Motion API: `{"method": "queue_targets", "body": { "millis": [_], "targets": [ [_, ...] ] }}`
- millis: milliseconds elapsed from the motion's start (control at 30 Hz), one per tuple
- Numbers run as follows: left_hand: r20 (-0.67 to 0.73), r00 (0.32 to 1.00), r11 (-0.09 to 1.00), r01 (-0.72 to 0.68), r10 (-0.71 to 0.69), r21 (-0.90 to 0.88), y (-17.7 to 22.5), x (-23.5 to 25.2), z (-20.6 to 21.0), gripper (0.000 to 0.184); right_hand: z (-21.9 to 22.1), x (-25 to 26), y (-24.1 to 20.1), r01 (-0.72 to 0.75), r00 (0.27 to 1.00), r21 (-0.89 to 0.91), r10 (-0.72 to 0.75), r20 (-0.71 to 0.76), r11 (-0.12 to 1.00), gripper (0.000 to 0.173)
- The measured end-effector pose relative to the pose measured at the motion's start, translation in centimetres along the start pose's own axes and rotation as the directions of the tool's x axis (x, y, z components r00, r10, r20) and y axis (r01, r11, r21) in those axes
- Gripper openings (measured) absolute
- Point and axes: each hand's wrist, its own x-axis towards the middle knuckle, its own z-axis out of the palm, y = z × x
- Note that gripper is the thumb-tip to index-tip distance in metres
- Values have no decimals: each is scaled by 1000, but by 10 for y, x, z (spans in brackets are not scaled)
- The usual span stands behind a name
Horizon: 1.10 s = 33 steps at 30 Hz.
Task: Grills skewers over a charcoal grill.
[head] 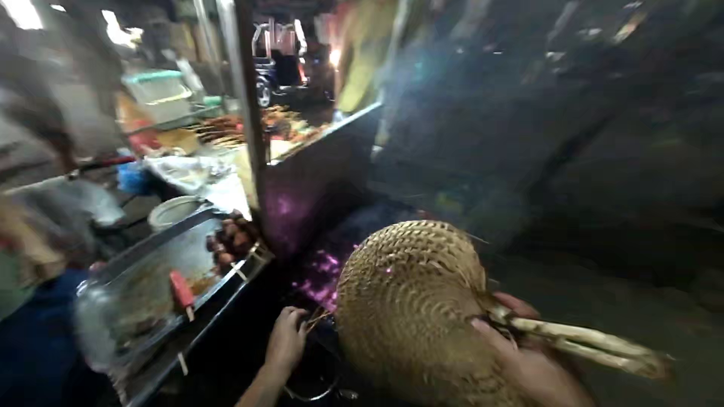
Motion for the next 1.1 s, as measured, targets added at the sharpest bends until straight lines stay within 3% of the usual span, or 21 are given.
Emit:
{"method": "queue_targets", "body": {
  "millis": [67, 100, 167, 233, 300, 433, 567, 633, 733, 800, 867, 933, 1000, 1033, 1100],
  "targets": [
    [124, 992, 992, 20, -35, 124, -10, 24, 17, 36, 12, -6, 15, 40, 971, -186, -82, -225, 982, 47],
    [176, 983, 984, 10, -43, 180, -13, 34, 25, 37, 17, -12, 15, 93, 954, -232, -153, -257, 968, 44],
    [262, 963, 964, -15, -56, 264, -19, 51, 38, 38, 24, -35, -11, 92, 975, -139, -117, -187, 986, 46],
    [330, 940, 961, -12, -83, 275, -21, 63, 42, 42, 24, -59, -50, -30, 994, -9, 29, -109, 1000, 48],
    [357, 930, 961, -17, -87, 277, -20, 69, 37, 41, 22, -72, -74, -111, 985, -45, 104, -134, 993, 46],
    [380, 925, 961, -80, -28, 265, -20, 72, 27, 31, 12, -101, -43, -29, 987, -233, -8, -159, 972, 50],
    [418, 907, 977, -134, 52, 168, -3, 65, 34, 30, 4, -109, -68, -209, 958, -174, 166, -234, 962, 55],
    [443, 896, 978, -113, 24, 176, 4, 63, 52, 30, 5, -105, -61, -192, 957, -230, 130, -260, 954, 53],
    [433, 901, 982, -56, -27, 178, 6, 64, 70, 32, 3, -104, -60, -112, 975, -276, 52, -217, 955, 54],
    [428, 903, 986, -37, -35, 160, 7, 61, 72, 33, -2, -111, -80, -198, 962, -162, 160, -219, 967, 55],
    [434, 899, 987, -24, -49, 161, 8, 58, 73, 33, -2, -111, -87, -327, 909, -135, 273, -317, 935, 58],
    [432, 900, 986, -20, -55, 166, 9, 57, 74, 33, 1, -105, -66, -274, 916, -269, 165, -365, 924, 58],
    [397, 917, 990, -25, -33, 139, 7, 55, 72, 35, 9, -102, -48, -131, 942, -363, 2, -334, 923, 53],
    [358, 934, 993, -29, -14, 115, 6, 55, 68, 38, 12, -102, -52, -74, 951, -360, -43, -307, 930, 52],
    [267, 963, 995, -10, -17, 101, 0, 55, 53, 45, 10, -111, -79, -81, 969, -208, 27, -247, 975, 51]
  ]
}}
